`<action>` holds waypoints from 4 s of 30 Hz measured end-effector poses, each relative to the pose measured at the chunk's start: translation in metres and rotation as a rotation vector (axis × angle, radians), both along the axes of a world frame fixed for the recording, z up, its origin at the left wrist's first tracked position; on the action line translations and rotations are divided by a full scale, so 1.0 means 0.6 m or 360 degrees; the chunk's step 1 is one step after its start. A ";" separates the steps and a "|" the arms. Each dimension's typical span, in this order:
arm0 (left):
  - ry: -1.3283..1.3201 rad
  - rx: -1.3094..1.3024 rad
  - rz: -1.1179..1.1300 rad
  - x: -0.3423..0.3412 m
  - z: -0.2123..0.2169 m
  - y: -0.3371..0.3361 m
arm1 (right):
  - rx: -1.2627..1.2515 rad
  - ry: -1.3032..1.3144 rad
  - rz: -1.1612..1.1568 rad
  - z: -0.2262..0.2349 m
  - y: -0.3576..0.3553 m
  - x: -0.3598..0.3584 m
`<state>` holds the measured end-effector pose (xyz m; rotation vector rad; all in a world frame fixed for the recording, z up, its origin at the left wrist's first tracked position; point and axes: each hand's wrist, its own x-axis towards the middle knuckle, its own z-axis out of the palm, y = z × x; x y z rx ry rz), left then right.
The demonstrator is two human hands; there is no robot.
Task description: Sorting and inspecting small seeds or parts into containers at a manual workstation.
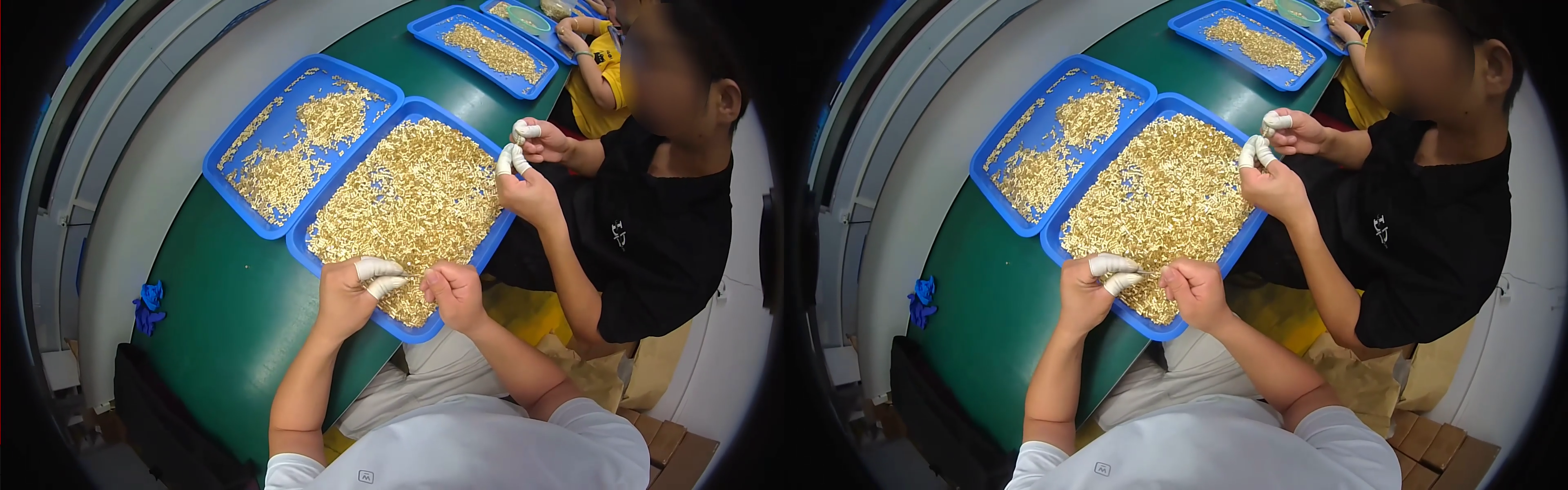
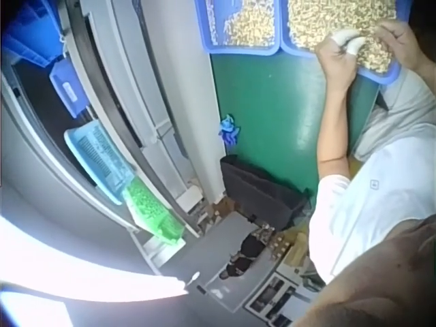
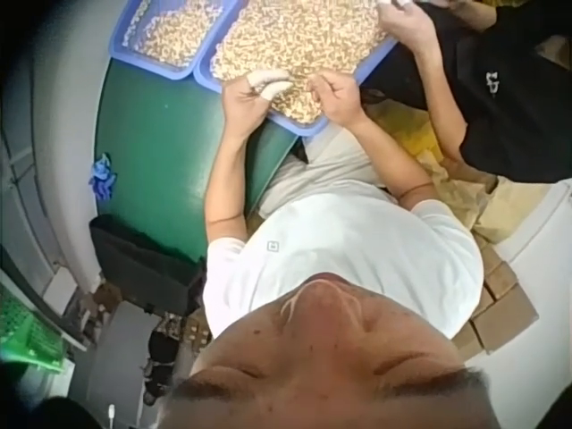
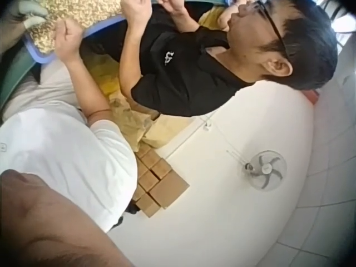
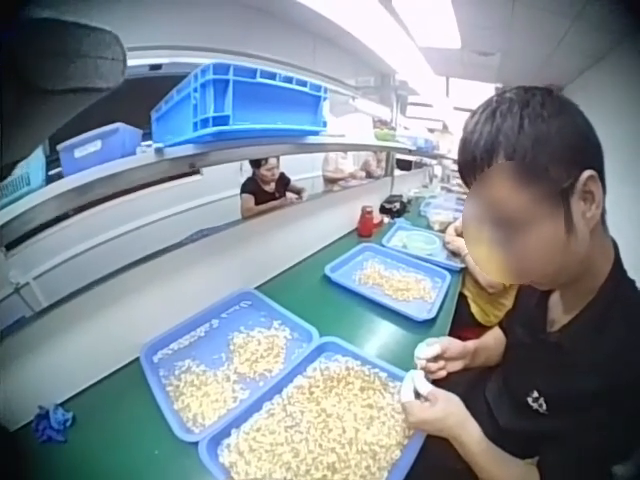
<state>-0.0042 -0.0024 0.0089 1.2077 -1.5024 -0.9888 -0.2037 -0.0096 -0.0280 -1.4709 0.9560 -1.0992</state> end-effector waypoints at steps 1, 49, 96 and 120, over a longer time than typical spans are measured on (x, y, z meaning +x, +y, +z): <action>-0.0004 0.0019 -0.0014 -0.001 -0.001 -0.001 | -0.0008 0.0009 0.0007 -0.002 -0.001 -0.001; -0.0373 -0.0134 0.0042 0.000 0.007 -0.021 | 0.0245 -0.0270 -0.0086 -0.018 0.002 -0.006; -0.1396 -0.0046 -0.0150 -0.018 -0.016 -0.036 | 0.0156 -0.0316 0.0012 -0.006 0.004 -0.011; 0.0619 0.0263 0.0050 -0.008 -0.002 -0.008 | 0.0225 -0.0207 -0.0064 -0.001 0.006 -0.004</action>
